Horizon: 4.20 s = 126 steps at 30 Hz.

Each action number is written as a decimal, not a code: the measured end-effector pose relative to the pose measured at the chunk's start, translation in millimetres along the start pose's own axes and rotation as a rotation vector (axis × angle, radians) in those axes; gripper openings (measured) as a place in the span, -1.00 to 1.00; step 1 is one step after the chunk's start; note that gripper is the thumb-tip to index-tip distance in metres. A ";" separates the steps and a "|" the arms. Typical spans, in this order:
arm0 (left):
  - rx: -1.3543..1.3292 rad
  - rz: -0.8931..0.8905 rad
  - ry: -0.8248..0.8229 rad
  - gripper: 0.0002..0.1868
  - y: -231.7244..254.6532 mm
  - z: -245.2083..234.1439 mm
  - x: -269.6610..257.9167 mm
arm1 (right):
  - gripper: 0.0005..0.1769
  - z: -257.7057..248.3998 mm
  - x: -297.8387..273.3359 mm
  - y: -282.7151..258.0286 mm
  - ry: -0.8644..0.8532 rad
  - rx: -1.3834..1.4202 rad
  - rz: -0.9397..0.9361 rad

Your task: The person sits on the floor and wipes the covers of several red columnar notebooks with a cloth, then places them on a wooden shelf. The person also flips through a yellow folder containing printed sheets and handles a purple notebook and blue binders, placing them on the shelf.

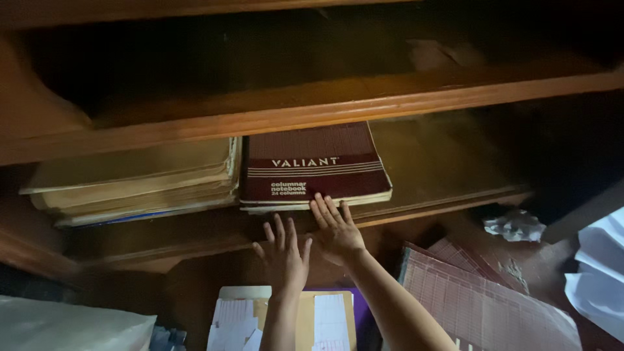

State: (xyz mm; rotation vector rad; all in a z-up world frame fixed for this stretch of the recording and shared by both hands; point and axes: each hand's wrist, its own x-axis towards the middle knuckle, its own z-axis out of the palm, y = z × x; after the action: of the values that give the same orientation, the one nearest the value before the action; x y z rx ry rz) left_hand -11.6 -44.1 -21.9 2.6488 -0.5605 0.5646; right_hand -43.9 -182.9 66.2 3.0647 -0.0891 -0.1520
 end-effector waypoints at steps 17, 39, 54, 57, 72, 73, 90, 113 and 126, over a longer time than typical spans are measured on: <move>-0.513 0.479 -0.546 -0.53 162.0 -38.3 -101.6 | -0.09 70.8 -325.4 216.7 -0.113 0.111 0.395; -1.242 -0.534 -0.928 -0.05 143.0 54.4 -188.1 | -0.36 141.5 -444.5 281.5 0.030 0.156 0.998; -1.555 -0.611 -0.738 -0.54 178.2 88.6 -239.7 | -0.40 49.4 -316.4 89.9 0.438 0.309 0.268; -1.637 -0.754 -0.779 -0.55 185.1 57.9 -239.2 | -0.32 86.3 -325.5 181.3 0.369 0.291 0.475; -1.592 -0.767 -0.810 -0.56 197.1 19.2 -229.1 | -0.31 110.6 -320.4 132.5 0.300 0.259 0.460; -1.630 -0.733 -0.814 -0.56 197.9 20.1 -227.9 | -0.26 112.4 -312.2 137.0 0.427 0.176 0.397; -1.589 -0.633 -0.766 -0.32 183.3 73.6 -242.9 | -0.28 146.5 -280.7 143.3 0.358 0.408 0.550; -1.696 -0.970 -0.671 -0.53 203.6 -0.3 -237.7 | -0.16 115.1 -393.8 93.7 0.410 0.888 1.115; -1.485 0.107 -0.583 -0.67 281.9 -178.6 -152.8 | -0.39 121.4 -509.6 327.2 0.889 1.732 1.125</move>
State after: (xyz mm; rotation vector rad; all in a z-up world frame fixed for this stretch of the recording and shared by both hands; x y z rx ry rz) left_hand -320.8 -161.2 137.4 1.2817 -0.8172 -0.5129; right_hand -580.1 -485.8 19.3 2.7372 -2.8801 2.2038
